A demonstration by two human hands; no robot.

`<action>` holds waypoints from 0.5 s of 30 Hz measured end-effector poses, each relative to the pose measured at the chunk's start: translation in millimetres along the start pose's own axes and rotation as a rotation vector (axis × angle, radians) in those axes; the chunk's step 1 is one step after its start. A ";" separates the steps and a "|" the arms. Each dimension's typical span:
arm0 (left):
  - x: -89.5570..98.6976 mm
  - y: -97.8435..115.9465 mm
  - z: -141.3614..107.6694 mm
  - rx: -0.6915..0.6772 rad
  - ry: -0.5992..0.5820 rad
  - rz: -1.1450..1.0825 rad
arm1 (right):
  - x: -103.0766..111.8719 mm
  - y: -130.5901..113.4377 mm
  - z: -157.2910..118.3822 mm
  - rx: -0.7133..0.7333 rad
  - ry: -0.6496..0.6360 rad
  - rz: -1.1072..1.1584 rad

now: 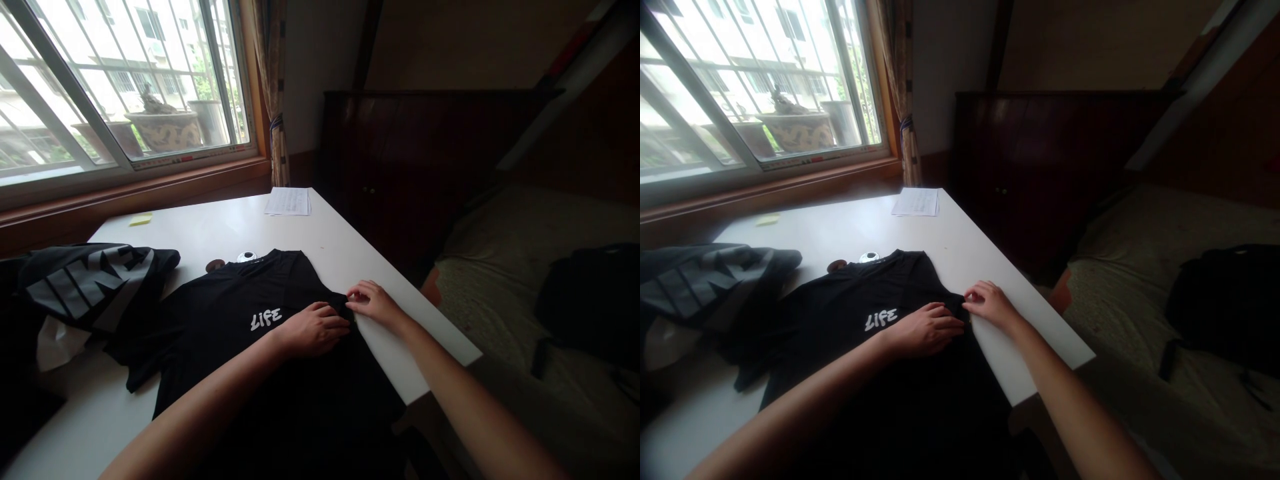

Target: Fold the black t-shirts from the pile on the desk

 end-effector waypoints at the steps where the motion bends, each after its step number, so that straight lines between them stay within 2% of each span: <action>1: 0.3 -3.2 0.2 0.019 -0.001 0.016 | -0.1 -0.6 -0.1 0.010 0.001 -0.007; 7: 3.7 -32.7 1.4 0.245 0.037 0.137 | 0.1 -2.1 -0.5 0.016 0.004 -0.003; 12: 2.2 -39.4 -1.6 0.261 -0.024 0.135 | -0.1 -9.4 -2.4 0.075 0.006 0.004; 15: 6.9 -42.8 -5.2 0.267 -0.004 0.116 | -1.0 -16.2 -4.5 0.151 0.003 -0.013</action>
Point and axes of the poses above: each hand's wrist, its own z-axis towards the middle knuckle, its own x-axis out of the back of the hand, y = z × x, the point moved 9 cm from there along z, towards the middle knuckle
